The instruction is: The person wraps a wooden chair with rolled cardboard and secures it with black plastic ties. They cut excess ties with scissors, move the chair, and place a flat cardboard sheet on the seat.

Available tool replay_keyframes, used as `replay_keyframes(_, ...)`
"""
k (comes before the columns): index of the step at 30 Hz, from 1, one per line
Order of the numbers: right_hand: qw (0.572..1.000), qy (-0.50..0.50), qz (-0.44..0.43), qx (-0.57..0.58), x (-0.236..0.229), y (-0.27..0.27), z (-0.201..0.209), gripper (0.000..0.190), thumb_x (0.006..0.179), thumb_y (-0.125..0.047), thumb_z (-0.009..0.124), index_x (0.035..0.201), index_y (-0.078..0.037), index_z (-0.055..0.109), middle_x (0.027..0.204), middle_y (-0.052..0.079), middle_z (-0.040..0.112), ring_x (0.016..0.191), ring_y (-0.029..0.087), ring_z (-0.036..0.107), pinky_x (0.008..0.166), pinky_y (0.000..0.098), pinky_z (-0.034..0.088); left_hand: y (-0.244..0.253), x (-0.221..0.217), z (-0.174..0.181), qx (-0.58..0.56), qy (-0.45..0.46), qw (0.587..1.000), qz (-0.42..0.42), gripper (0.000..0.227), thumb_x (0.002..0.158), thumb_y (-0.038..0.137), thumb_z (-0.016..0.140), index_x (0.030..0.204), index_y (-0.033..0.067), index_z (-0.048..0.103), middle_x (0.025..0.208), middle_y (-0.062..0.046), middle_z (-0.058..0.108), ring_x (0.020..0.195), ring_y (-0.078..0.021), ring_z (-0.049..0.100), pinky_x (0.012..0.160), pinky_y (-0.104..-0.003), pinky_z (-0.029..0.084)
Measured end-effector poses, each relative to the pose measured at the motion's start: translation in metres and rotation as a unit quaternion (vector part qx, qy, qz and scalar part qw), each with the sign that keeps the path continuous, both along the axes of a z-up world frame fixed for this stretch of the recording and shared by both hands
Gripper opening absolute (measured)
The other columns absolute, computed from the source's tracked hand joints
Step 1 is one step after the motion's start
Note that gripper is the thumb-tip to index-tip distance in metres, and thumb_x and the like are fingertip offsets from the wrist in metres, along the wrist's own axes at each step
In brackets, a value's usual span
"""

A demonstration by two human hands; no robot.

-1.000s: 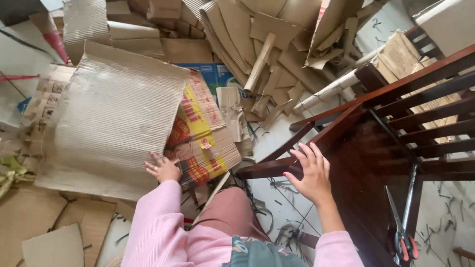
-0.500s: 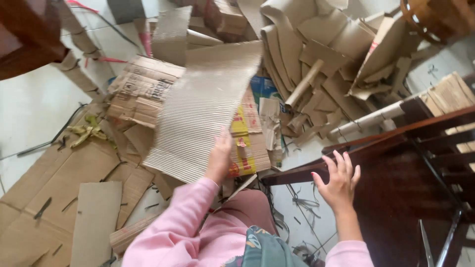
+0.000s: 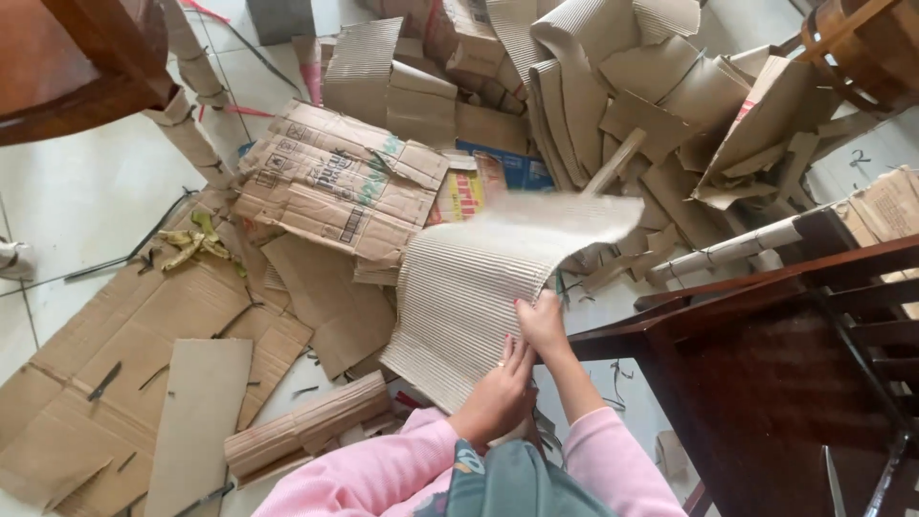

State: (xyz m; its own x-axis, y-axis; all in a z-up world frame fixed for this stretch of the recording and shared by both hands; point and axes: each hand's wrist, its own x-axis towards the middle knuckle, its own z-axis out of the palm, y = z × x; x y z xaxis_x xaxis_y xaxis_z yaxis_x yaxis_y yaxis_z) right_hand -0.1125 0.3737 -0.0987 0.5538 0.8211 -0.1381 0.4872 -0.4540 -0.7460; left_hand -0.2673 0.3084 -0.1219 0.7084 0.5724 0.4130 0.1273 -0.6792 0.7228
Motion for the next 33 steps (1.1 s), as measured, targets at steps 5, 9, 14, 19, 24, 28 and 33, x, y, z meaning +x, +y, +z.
replay_keyframes(5, 0.997, -0.029, -0.046, 0.051, 0.059, -0.013, 0.084, 0.013, 0.087, -0.018, 0.071, 0.087, -0.007, 0.077, 0.082, -0.001, 0.070, 0.074, 0.009, 0.061, 0.066, 0.0306, 0.049, 0.020, -0.016, 0.020, -0.055, -0.041, 0.994, -0.084, 0.076, 0.096, 0.011, 0.062, 0.158, -0.0039, 0.022, 0.166, -0.032, 0.015, 0.155, -0.0494, 0.017, 0.124, -0.059, 0.019)
replay_keyframes(9, 0.980, -0.102, -0.081, 0.149, 0.092, -0.059, 0.208, 0.044, 0.087, -0.009, 0.077, 0.129, -0.005, 0.064, 0.125, 0.009, 0.070, 0.113, 0.019, 0.067, 0.102, 0.0330, 0.051, 0.030, -0.022, 0.019, -0.072, -0.041, 0.995, -0.053, 0.083, 0.088, 0.002, 0.068, 0.158, -0.0014, 0.024, 0.167, -0.033, 0.009, 0.157, -0.0486, 0.011, 0.125, -0.062, 0.015)
replay_keyframes(14, 0.963, -0.059, -0.261, 0.041, 0.237, -0.206, 0.285, 0.044, 0.098, -0.048, 0.062, 0.097, -0.016, 0.032, 0.085, 0.005, 0.035, 0.074, 0.017, 0.036, 0.069, 0.0307, 0.026, 0.025, -0.018, 0.019, -0.082, -0.079, 0.992, -0.053, 0.076, 0.092, 0.003, 0.062, 0.158, -0.0003, 0.024, 0.168, -0.032, 0.011, 0.157, -0.0480, 0.015, 0.124, -0.062, 0.018)
replay_keyframes(19, 0.960, 0.115, -0.223, 0.126, 0.257, -0.316, 0.279, 0.052, 0.106, -0.023, 0.040, 0.158, -0.022, 0.040, 0.149, 0.005, 0.050, 0.131, 0.028, 0.051, 0.108, 0.0548, 0.043, 0.012, -0.010, 0.022, -0.086, -0.088, 0.988, -0.091, 0.075, 0.091, -0.001, 0.061, 0.156, -0.0031, 0.025, 0.166, -0.033, 0.013, 0.155, -0.0489, 0.019, 0.127, -0.054, 0.021)
replay_keyframes(24, 0.932, -0.030, -0.356, 0.065, 0.237, -0.352, 0.228, 0.085, 0.083, 0.005, 0.071, 0.158, 0.000, 0.032, 0.150, 0.018, 0.047, 0.127, 0.027, 0.050, 0.102, 0.0382, 0.045, 0.000, -0.002, 0.045, -0.155, -0.100, 0.961, -0.204, 0.072, 0.092, -0.003, 0.059, 0.156, -0.0016, 0.027, 0.165, -0.027, 0.025, 0.154, -0.0395, 0.030, 0.124, -0.046, 0.029)
replay_keyframes(28, 0.885, -0.097, -0.418, -0.178, 0.236, -0.355, 0.184, 0.115, 0.081, -0.008, 0.083, 0.164, -0.006, 0.004, 0.149, 0.026, 0.050, 0.138, 0.040, 0.046, 0.117, 0.0517, 0.029, -0.016, 0.014, 0.055, -0.173, -0.090, 0.945, -0.262, 0.064, 0.097, 0.001, 0.062, 0.154, 0.0004, 0.033, 0.162, -0.024, 0.035, 0.149, -0.0391, 0.038, 0.123, -0.048, 0.034)
replay_keyframes(33, 0.921, -0.360, -0.101, -0.109, 0.174, -0.250, 0.138, 0.079, 0.087, -0.040, 0.074, 0.150, -0.001, 0.047, 0.147, 0.019, 0.054, 0.137, 0.036, 0.047, 0.116, 0.0495, 0.035, -0.026, 0.027, 0.048, -0.195, -0.122, 0.936, -0.268, 0.048, 0.100, 0.000, 0.055, 0.147, 0.0062, 0.045, 0.163, -0.021, 0.034, 0.147, -0.0387, 0.043, 0.116, -0.048, 0.042)
